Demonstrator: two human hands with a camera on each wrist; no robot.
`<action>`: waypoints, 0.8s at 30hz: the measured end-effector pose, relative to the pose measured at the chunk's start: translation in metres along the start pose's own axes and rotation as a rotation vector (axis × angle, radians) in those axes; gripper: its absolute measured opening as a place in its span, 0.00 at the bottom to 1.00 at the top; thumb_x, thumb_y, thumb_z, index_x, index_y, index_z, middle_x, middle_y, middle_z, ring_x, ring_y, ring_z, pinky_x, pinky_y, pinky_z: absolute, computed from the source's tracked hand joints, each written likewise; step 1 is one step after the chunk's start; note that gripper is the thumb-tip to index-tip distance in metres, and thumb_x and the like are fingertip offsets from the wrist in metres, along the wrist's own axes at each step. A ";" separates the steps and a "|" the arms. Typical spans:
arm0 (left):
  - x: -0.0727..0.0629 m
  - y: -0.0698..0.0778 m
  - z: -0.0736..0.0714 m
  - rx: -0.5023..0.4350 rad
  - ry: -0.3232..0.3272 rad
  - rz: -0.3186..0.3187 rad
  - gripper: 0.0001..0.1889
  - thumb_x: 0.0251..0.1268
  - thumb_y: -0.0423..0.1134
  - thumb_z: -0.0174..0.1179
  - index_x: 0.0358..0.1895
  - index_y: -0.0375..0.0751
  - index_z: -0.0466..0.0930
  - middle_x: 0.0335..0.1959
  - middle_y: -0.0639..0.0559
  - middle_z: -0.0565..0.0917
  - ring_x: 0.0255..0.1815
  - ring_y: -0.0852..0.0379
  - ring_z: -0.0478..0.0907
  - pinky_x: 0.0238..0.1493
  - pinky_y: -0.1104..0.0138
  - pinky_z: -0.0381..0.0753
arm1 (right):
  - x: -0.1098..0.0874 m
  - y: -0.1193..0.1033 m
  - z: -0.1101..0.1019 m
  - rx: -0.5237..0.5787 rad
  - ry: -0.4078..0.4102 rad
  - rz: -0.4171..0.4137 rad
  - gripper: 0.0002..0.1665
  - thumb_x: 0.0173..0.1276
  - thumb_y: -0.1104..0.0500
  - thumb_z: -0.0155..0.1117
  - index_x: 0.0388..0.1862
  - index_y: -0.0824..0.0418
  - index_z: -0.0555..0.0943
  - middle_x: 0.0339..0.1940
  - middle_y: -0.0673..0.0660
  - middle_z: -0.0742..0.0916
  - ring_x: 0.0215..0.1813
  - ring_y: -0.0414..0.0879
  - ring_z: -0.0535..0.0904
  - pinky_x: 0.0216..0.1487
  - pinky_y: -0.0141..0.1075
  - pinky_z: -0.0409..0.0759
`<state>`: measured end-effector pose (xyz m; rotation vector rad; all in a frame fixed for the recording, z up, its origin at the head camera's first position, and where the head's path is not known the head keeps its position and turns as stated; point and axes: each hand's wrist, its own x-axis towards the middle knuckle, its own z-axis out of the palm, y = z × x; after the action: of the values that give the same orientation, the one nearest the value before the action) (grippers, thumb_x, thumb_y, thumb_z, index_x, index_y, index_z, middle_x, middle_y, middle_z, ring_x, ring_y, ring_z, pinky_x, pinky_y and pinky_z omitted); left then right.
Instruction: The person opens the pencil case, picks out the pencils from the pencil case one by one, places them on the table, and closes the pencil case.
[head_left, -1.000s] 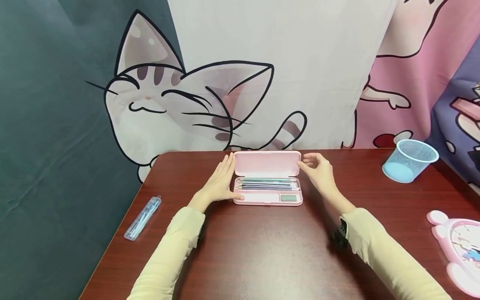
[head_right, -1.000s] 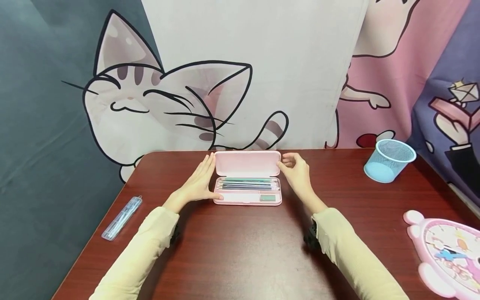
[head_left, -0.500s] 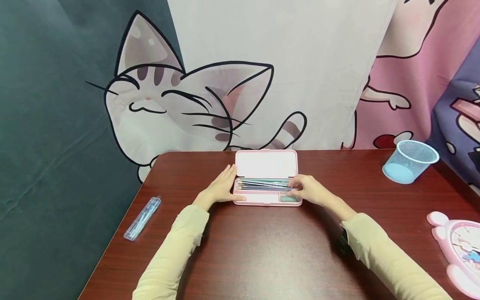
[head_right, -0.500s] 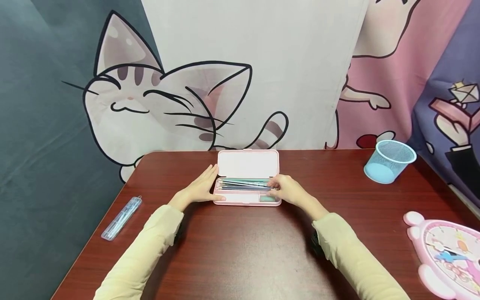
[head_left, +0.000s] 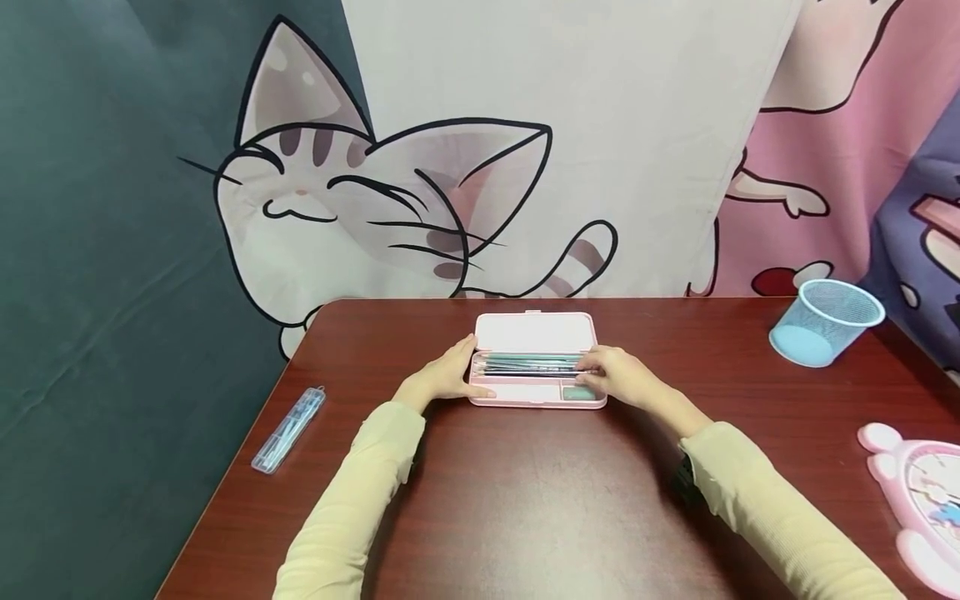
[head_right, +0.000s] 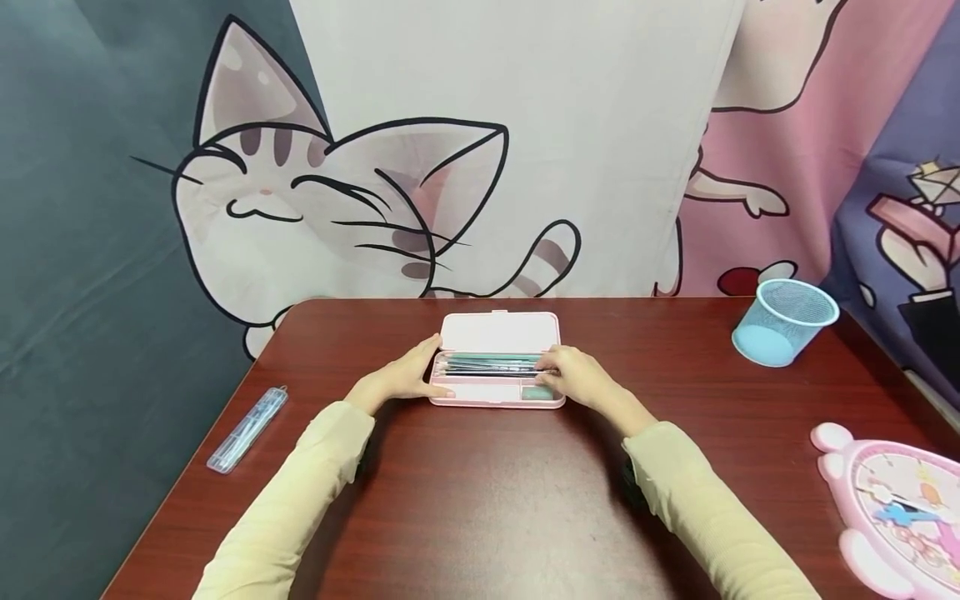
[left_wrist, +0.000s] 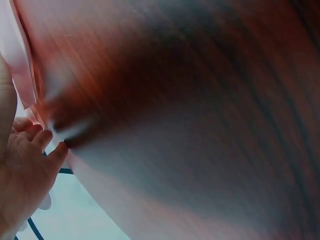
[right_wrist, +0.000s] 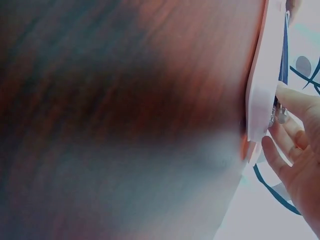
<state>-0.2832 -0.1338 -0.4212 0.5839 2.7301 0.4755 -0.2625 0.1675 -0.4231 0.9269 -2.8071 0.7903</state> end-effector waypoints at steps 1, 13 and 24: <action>0.000 0.000 -0.001 -0.002 0.000 -0.002 0.55 0.49 0.58 0.64 0.71 0.32 0.41 0.74 0.40 0.45 0.74 0.47 0.44 0.71 0.56 0.51 | 0.000 0.001 0.000 0.014 0.018 -0.006 0.08 0.56 0.62 0.66 0.35 0.63 0.85 0.31 0.54 0.83 0.32 0.44 0.77 0.34 0.36 0.75; 0.002 0.004 -0.001 -0.005 0.024 0.038 0.53 0.47 0.55 0.67 0.69 0.29 0.47 0.70 0.36 0.56 0.71 0.45 0.54 0.70 0.57 0.55 | -0.009 0.018 -0.010 0.139 0.209 0.097 0.08 0.56 0.65 0.66 0.36 0.65 0.85 0.31 0.58 0.87 0.35 0.47 0.79 0.36 0.37 0.75; 0.002 0.003 -0.001 -0.031 0.002 -0.013 0.56 0.46 0.57 0.66 0.71 0.32 0.42 0.71 0.40 0.54 0.72 0.48 0.52 0.70 0.57 0.55 | -0.041 0.053 -0.041 0.075 0.246 0.158 0.07 0.58 0.64 0.65 0.36 0.64 0.85 0.29 0.57 0.85 0.29 0.32 0.73 0.30 0.24 0.70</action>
<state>-0.2847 -0.1306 -0.4201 0.5581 2.7221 0.5145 -0.2634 0.2463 -0.4205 0.5754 -2.6735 0.9628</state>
